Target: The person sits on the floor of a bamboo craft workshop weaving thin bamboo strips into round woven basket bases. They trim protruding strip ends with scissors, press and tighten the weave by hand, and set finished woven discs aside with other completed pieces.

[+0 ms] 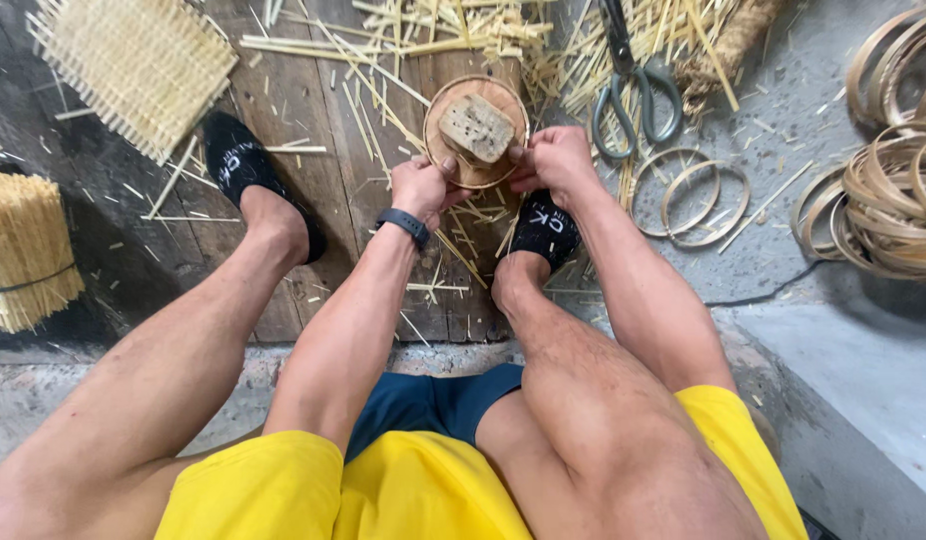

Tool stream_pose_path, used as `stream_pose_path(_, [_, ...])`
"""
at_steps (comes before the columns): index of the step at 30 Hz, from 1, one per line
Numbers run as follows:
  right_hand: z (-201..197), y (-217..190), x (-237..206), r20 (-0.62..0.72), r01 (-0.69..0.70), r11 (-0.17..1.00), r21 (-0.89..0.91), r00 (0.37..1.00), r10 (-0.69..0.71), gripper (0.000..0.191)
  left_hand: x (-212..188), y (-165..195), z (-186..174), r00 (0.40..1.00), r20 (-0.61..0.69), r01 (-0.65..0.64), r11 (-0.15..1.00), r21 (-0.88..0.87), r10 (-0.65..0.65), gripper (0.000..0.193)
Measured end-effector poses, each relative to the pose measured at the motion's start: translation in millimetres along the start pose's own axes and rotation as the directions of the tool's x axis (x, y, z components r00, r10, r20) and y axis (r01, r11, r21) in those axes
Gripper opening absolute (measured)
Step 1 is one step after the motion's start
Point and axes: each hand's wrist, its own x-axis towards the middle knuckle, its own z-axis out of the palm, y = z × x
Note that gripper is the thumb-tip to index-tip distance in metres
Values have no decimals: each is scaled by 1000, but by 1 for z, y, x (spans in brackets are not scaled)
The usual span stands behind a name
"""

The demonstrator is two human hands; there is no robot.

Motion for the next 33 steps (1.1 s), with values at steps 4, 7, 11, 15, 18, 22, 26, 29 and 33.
stream_pose_path(4, [-5,-14,-16,108,116,979,-165,989,-99,19,-11,25,-13,962,169,-231,970,83,214,21])
stream_pose_path(7, [-4,-30,-33,79,226,968,-112,973,-219,43,-26,41,-22,844,261,-534,786,311,470,33])
stream_pose_path(11, [12,-53,-61,250,582,591,-558,797,-549,58,-44,50,-11,660,376,-726,424,542,651,34])
stream_pose_path(15, [35,-67,-80,155,375,541,-753,900,-408,52,-47,59,7,479,454,-852,272,448,751,36])
stream_pose_path(18, [48,-66,-83,170,388,419,-821,866,-471,54,-45,63,13,426,507,-861,163,482,750,27])
stream_pose_path(22, [53,-56,-75,198,467,367,-804,793,-576,49,-35,57,16,360,483,-827,34,561,798,24])
stream_pose_path(26, [54,-50,-65,173,469,352,-810,765,-620,47,-19,48,12,371,460,-775,-4,632,807,21])
stream_pose_path(29, [56,-53,-61,148,464,393,-794,775,-615,49,-10,47,11,456,426,-828,197,525,782,31])
stream_pose_path(33, [62,-62,-62,96,451,412,-792,758,-645,48,-9,54,14,637,285,-747,482,458,716,41])
